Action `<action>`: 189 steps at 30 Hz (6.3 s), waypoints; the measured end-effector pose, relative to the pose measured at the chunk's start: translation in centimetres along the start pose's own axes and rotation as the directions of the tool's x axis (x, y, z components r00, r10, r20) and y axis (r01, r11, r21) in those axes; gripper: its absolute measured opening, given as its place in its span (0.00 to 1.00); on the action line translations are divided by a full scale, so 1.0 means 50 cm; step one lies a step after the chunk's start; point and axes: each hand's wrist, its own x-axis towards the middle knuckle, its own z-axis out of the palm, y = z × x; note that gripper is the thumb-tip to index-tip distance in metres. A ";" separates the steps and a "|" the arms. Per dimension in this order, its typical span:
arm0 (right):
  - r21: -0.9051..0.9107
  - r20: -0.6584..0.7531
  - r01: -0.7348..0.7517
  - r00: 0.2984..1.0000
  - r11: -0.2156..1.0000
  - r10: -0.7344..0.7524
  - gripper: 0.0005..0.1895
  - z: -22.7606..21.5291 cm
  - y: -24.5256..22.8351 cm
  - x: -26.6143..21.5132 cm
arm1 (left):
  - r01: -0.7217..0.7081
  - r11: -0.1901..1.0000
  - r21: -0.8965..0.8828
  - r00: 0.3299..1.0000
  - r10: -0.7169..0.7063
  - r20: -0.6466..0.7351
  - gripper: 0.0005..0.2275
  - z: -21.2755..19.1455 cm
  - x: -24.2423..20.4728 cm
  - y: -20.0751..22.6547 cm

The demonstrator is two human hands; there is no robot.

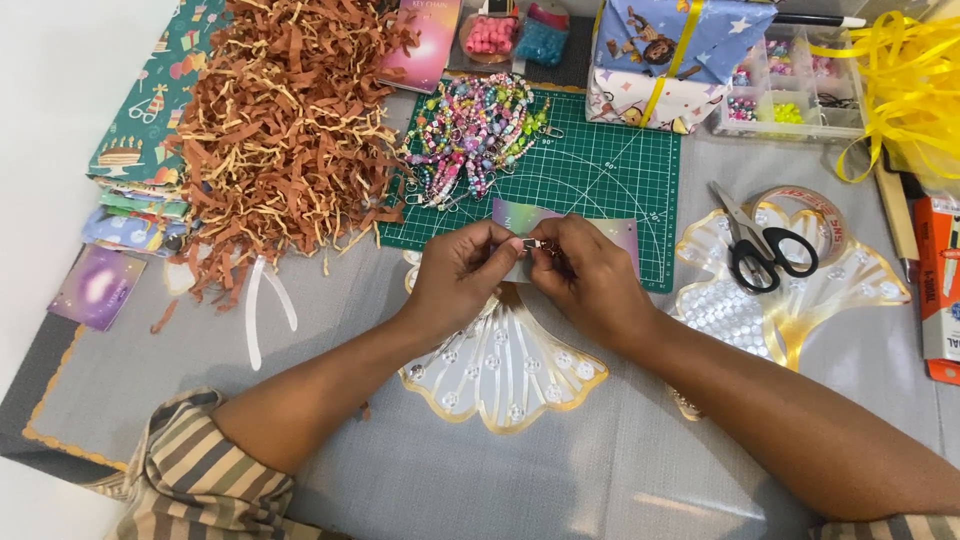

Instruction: Attaching a beaded keychain to a display card and inserting it into a plastic protective sleeve.

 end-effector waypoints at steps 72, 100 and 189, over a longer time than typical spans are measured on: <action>0.255 0.022 -0.297 0.953 0.920 0.301 0.15 -0.070 -0.004 0.030 | 0.270 0.961 0.060 0.959 -0.274 0.069 0.08 -0.017 0.009 0.061; 0.071 0.088 0.020 0.996 0.997 -0.026 0.24 0.086 0.079 0.287 | -0.507 0.471 0.722 0.838 0.465 0.285 0.14 -0.018 0.000 0.013; -0.187 0.171 -0.094 0.977 0.978 0.126 0.11 -0.015 0.009 0.007 | -0.466 0.666 0.582 0.883 0.394 0.256 0.11 -0.032 0.017 -0.005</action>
